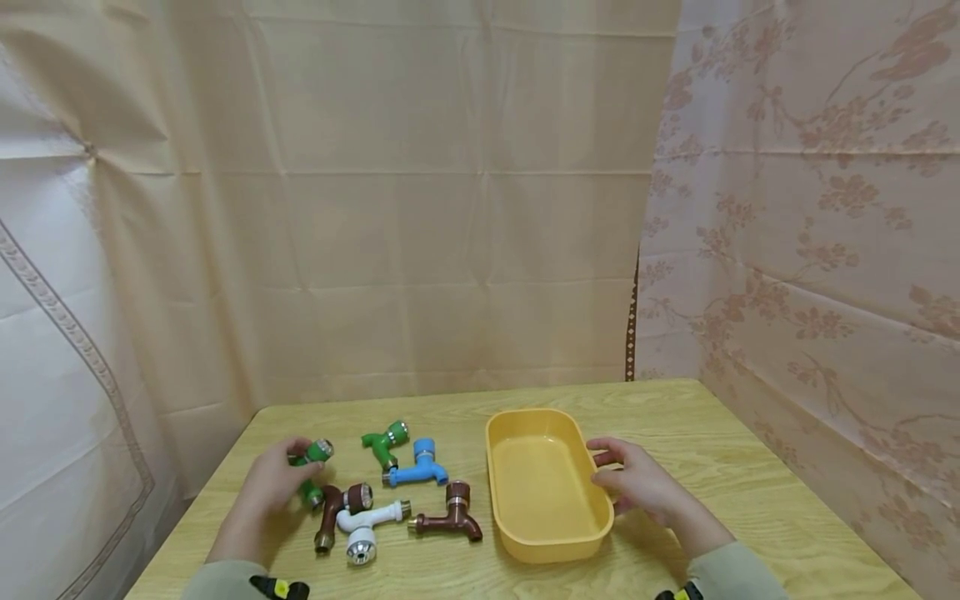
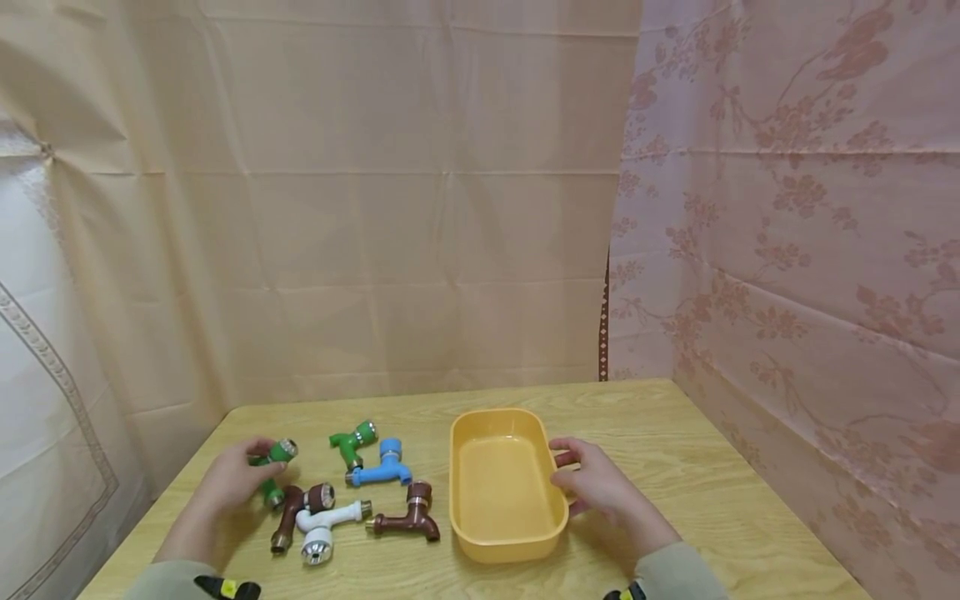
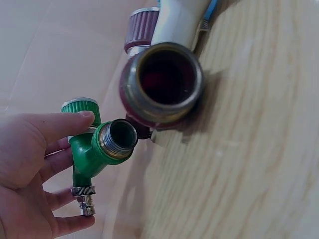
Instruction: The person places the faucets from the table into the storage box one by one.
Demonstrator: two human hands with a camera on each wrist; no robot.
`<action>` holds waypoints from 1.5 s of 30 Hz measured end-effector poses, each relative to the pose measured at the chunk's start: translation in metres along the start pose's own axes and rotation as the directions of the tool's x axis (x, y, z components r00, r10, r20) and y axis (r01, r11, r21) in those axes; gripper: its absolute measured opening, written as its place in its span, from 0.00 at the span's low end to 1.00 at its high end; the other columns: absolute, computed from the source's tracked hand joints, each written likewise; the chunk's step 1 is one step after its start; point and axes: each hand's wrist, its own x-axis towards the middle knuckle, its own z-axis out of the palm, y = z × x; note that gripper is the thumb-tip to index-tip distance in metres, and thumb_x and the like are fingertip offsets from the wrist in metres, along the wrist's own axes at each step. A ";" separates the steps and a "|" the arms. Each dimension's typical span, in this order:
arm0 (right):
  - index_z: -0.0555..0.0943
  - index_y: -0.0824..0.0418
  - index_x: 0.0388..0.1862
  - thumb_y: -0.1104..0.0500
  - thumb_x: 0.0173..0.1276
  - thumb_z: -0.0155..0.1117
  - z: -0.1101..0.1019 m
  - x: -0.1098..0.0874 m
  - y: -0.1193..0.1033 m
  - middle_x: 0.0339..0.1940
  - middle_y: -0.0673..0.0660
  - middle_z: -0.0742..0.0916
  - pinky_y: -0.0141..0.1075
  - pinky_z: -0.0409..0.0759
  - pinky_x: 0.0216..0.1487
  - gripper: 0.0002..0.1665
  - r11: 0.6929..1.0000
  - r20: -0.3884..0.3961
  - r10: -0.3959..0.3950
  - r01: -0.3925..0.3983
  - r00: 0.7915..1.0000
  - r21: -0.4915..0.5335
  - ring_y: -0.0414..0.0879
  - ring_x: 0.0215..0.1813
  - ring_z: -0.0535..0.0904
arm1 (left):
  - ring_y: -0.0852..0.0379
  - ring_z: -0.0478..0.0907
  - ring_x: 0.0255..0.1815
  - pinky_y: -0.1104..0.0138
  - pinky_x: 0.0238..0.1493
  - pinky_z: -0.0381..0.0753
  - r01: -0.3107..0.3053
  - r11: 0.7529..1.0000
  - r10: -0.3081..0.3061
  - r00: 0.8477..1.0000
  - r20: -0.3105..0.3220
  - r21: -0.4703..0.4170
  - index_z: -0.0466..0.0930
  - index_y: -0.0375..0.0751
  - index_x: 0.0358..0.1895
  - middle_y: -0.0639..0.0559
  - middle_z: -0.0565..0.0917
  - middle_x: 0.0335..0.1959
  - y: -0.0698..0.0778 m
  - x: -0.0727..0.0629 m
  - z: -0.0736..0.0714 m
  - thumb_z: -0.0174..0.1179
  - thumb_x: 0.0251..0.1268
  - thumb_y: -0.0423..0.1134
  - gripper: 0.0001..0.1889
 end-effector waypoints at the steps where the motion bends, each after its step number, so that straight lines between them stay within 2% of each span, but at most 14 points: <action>1: 0.64 0.71 0.74 0.68 0.71 0.63 0.000 0.000 0.000 0.59 0.71 0.75 0.52 0.86 0.30 0.35 1.000 -0.002 0.002 -0.002 1.000 -0.003 0.55 0.45 0.83 | 0.37 0.76 0.55 0.39 0.58 0.73 -0.001 1.000 0.001 1.000 -0.005 -0.001 0.75 0.30 0.61 0.29 0.77 0.60 0.001 -0.001 -0.001 0.68 0.67 0.43 0.26; 10: 0.64 0.70 0.74 0.68 0.70 0.63 0.001 0.000 0.000 0.59 0.71 0.75 0.52 0.86 0.30 0.35 1.000 -0.009 0.014 -0.014 1.000 -0.007 0.56 0.45 0.82 | 0.34 0.75 0.58 0.39 0.58 0.73 -0.028 1.000 0.027 0.998 -0.054 -0.013 0.73 0.29 0.64 0.29 0.77 0.60 0.011 -0.005 -0.007 0.67 0.69 0.46 0.29; 17: 0.63 0.71 0.75 0.69 0.71 0.62 0.001 0.000 -0.001 0.60 0.72 0.74 0.52 0.86 0.31 0.36 1.000 0.000 0.019 -0.019 1.000 0.003 0.56 0.45 0.82 | 0.33 0.73 0.62 0.39 0.60 0.72 -0.031 0.998 0.026 0.996 -0.086 -0.053 0.70 0.31 0.68 0.30 0.74 0.64 0.026 -0.010 -0.011 0.65 0.71 0.49 0.32; 25: 0.63 0.71 0.75 0.69 0.71 0.62 0.000 0.000 0.000 0.60 0.72 0.74 0.53 0.86 0.31 0.36 1.000 0.003 0.015 -0.015 1.000 0.003 0.57 0.45 0.82 | 0.34 0.73 0.61 0.41 0.57 0.75 -0.076 0.996 0.071 0.991 -0.118 -0.044 0.70 0.30 0.68 0.30 0.75 0.64 0.045 -0.017 -0.012 0.65 0.71 0.50 0.32; 37: 0.64 0.70 0.75 0.68 0.71 0.63 -0.001 -0.001 0.001 0.59 0.71 0.75 0.52 0.86 0.31 0.36 1.000 -0.020 0.012 -0.012 1.000 -0.014 0.55 0.45 0.83 | 0.35 0.75 0.60 0.41 0.58 0.75 -0.109 0.993 0.102 0.985 -0.135 -0.044 0.73 0.34 0.65 0.33 0.78 0.62 0.068 -0.016 0.003 0.67 0.70 0.45 0.27; 45: 0.65 0.70 0.74 0.68 0.70 0.64 0.002 0.000 0.000 0.59 0.70 0.76 0.52 0.86 0.31 0.36 1.000 -0.026 0.008 -0.008 1.000 -0.013 0.55 0.45 0.83 | 0.38 0.76 0.59 0.41 0.58 0.73 -0.144 0.988 0.135 0.980 -0.148 -0.050 0.75 0.35 0.63 0.36 0.80 0.59 0.075 -0.016 0.012 0.67 0.69 0.43 0.24</action>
